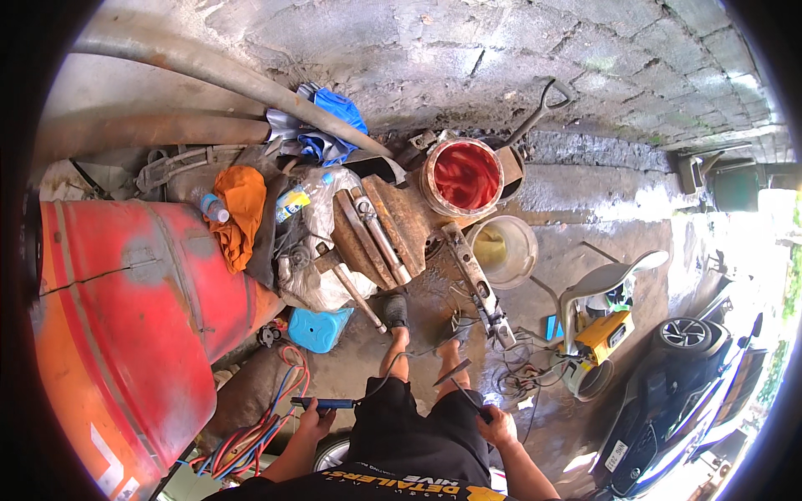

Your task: The person welds a metal frame using a handheld welding torch. They repeatedly position the torch, strike an arc to fuse the metal, and inspect the joint. The person also uses a hammer to tap the welded area and adjusts the metal frame's position on a makeshift workbench.

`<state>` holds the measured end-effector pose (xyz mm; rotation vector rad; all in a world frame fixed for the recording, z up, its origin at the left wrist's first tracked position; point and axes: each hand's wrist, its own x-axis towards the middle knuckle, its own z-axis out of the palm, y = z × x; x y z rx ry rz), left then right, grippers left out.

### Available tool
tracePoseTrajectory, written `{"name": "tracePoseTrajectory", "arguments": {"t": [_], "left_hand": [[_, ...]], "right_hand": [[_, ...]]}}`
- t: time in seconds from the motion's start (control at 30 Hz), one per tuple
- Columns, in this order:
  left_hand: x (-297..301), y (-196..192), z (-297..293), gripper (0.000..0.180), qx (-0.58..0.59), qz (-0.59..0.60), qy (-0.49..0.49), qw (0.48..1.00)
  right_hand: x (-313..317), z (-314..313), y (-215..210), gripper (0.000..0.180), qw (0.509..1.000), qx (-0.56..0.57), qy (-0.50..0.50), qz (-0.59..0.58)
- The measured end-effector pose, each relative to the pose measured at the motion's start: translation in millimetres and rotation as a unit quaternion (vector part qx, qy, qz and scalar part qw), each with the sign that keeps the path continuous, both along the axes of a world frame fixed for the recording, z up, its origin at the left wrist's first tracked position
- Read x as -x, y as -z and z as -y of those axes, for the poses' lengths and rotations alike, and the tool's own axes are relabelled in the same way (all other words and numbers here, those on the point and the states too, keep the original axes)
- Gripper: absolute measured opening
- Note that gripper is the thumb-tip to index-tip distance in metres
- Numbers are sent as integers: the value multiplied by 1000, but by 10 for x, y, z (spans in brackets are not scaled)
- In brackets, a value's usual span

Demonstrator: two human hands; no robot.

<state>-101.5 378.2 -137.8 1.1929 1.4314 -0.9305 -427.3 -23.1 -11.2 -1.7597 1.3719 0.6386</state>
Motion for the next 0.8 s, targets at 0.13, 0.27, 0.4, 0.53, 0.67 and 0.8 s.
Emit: {"name": "tracePoseTrajectory", "arguments": {"t": [0.13, 0.27, 0.4, 0.53, 0.67, 0.8], "left_hand": [[-32, 16, -1, 23, 1, 17, 4, 1000], [-16, 110, -19, 23, 25, 31, 4, 999], [-47, 26, 102, 23, 27, 34, 11, 999], [-38, -11, 166, 25, 56, 72, 15, 996], [-25, -25, 174, 26, 83, 96, 14, 992], [-45, 122, 82, 28, 97, 114, 1, 989]], "right_hand": [[-378, 149, -144, 29, 983, 22, -90, 156], [-1042, 294, -513, 23, 981, 13, -67, 184], [-1577, 427, -964, 27, 923, 36, -80, 374], [-2157, 516, -1228, 32, 866, 64, 2, 496], [-2787, 608, -1404, 40, 865, 61, 91, 490], [-3151, 647, -1290, 45, 841, 81, 129, 520]]}}
